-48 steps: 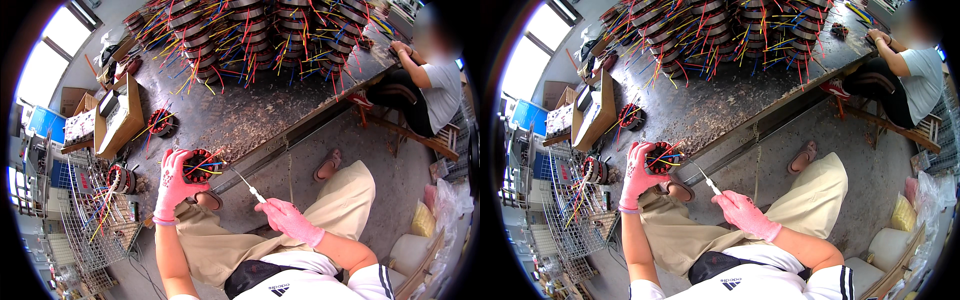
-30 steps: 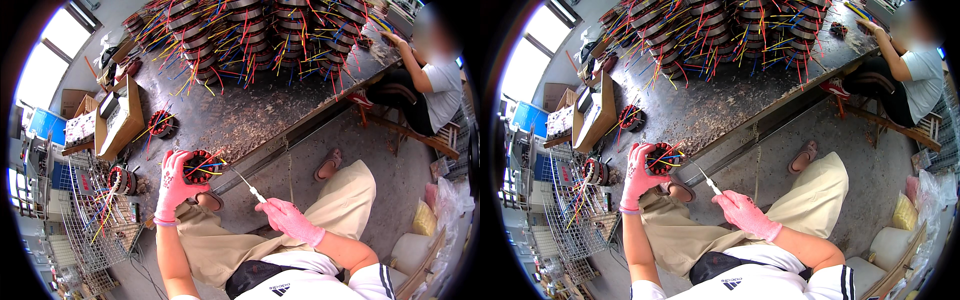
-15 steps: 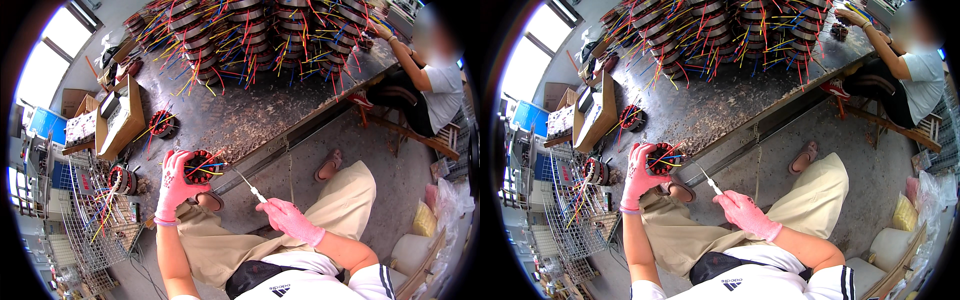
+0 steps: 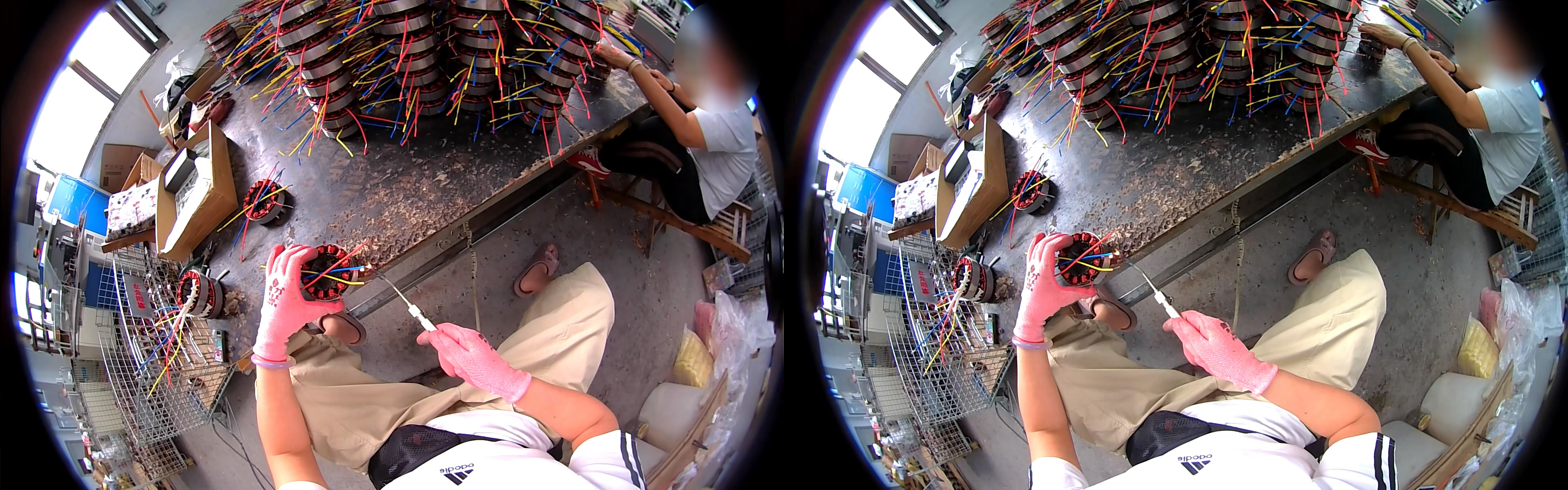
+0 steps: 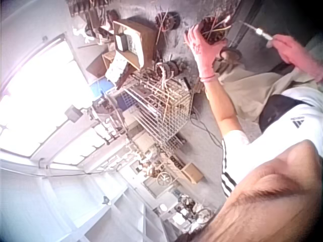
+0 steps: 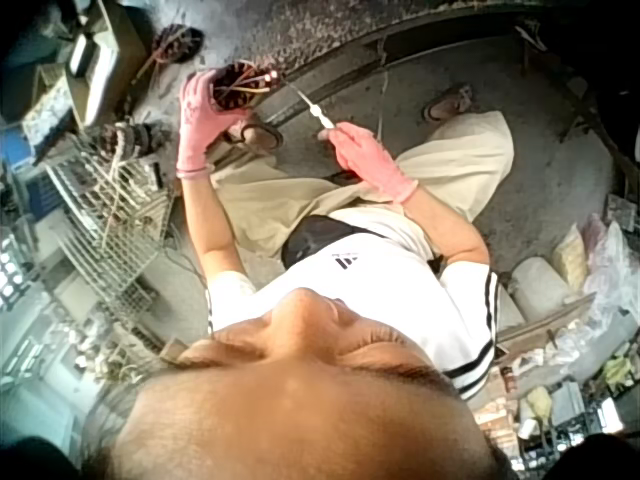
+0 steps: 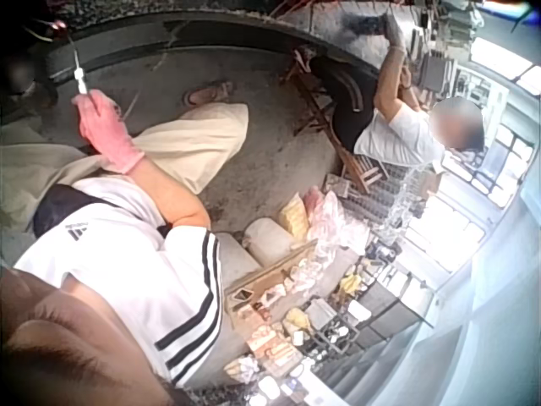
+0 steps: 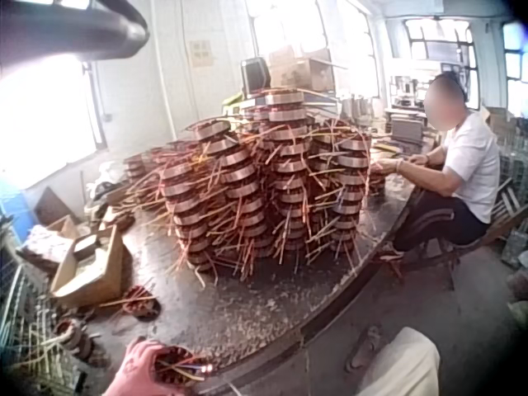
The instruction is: The person holds a wire component and uses a handheld torch to heat and fuse the insulation or heat-shrink tubing on the colored wires, repeating the process for multiple components.
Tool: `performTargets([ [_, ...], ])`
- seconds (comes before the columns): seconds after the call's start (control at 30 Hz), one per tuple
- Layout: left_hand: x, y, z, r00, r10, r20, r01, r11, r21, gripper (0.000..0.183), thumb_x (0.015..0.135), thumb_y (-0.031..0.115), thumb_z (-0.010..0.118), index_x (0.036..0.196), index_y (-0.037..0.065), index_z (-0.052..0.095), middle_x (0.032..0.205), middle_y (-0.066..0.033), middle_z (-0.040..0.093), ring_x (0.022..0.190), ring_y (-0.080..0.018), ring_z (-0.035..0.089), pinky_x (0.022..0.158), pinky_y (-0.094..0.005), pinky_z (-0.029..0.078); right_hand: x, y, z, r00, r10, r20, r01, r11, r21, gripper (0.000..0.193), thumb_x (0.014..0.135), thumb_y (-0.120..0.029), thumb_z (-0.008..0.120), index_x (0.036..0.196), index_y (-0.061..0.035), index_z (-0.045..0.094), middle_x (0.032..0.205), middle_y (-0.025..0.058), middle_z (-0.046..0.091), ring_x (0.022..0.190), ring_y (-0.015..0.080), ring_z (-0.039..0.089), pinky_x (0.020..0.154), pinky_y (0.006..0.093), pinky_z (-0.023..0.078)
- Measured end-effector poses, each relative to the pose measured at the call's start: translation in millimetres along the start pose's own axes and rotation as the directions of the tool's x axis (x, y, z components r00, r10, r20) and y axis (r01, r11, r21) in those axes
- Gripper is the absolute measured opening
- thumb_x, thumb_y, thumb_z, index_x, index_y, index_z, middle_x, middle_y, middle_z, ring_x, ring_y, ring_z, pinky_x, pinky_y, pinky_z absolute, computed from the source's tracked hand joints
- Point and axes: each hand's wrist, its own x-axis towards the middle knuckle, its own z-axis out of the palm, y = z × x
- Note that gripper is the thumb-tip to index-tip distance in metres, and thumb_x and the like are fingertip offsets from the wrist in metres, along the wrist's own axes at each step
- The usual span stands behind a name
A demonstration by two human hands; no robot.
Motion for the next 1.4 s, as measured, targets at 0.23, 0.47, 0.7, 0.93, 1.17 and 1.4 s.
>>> performTargets([
  [0.23,0,2,-1,1.000,0.002,0.007,-0.002,1.000,-0.002,0.091,0.044,0.027,0.092,0.124,0.006,0.052,0.125,-0.0103,0.057,0.125,-0.0300,0.049,0.117,-0.0512,0.023,0,0,0,1.000,0.008,0.005,-0.008,1.000,-0.005,0.027,0.103,-0.025,0.047,0.105,-0.0035,0.063,0.061,-0.0002,0.044,0.051,0.0070,0.043,0.049,0.0267,0.037],
  [0.47,1,1,-1,1.000,0.007,-0.003,-0.007,1.000,0.000,0.087,0.046,0.029,0.091,0.121,0.006,0.053,0.123,-0.0104,0.057,0.122,-0.0300,0.050,0.116,-0.0528,0.024,0,-2,0,1.000,0.003,0.004,-0.003,1.000,-0.012,0.027,0.103,-0.025,0.047,0.105,-0.0034,0.063,0.061,-0.0002,0.044,0.051,0.0072,0.043,0.050,0.0268,0.037],
  [0.7,-1,-1,1,1.000,0.007,-0.004,-0.007,1.000,-0.014,0.088,0.046,0.030,0.091,0.122,0.007,0.053,0.124,-0.0103,0.056,0.123,-0.0302,0.049,0.116,-0.0527,0.023,0,-2,0,0.999,0.033,-0.011,-0.033,0.999,0.020,0.027,0.102,-0.024,0.047,0.106,-0.0027,0.063,0.060,-0.0016,0.044,0.051,0.0069,0.043,0.049,0.0252,0.035],
  [0.93,-2,3,-1,1.000,0.004,0.002,-0.004,1.000,0.019,0.088,0.047,0.032,0.090,0.123,0.007,0.053,0.124,-0.0115,0.057,0.124,-0.0312,0.049,0.116,-0.0534,0.022,-6,7,-9,0.999,0.024,-0.023,-0.021,0.993,0.116,0.032,0.103,-0.030,0.046,0.108,-0.0037,0.064,0.057,-0.0033,0.045,0.048,0.0044,0.036,0.044,0.0226,0.027],
  [1.17,-6,6,-4,1.000,-0.015,-0.008,0.015,1.000,0.011,0.087,0.048,0.026,0.089,0.124,0.006,0.054,0.124,-0.0135,0.055,0.126,-0.0352,0.046,0.115,-0.0522,0.025,-9,9,-40,0.994,0.087,-0.073,-0.070,0.977,0.202,0.039,0.099,-0.041,0.052,0.094,-0.0041,0.063,0.070,0.0018,0.062,0.057,0.0084,0.051,0.053,0.0224,0.042],
  [1.4,-7,8,3,0.997,-0.001,-0.083,0.012,0.992,0.129,0.089,0.047,0.037,0.088,0.125,0.011,0.054,0.126,-0.0141,0.052,0.130,-0.0390,0.040,0.116,-0.0567,0.020,-13,19,-52,0.991,0.060,-0.121,-0.007,0.917,0.399,0.043,0.097,-0.043,0.054,0.095,-0.0020,0.067,0.110,0.0126,0.066,0.094,0.0162,0.064,0.082,0.0293,0.052],
])
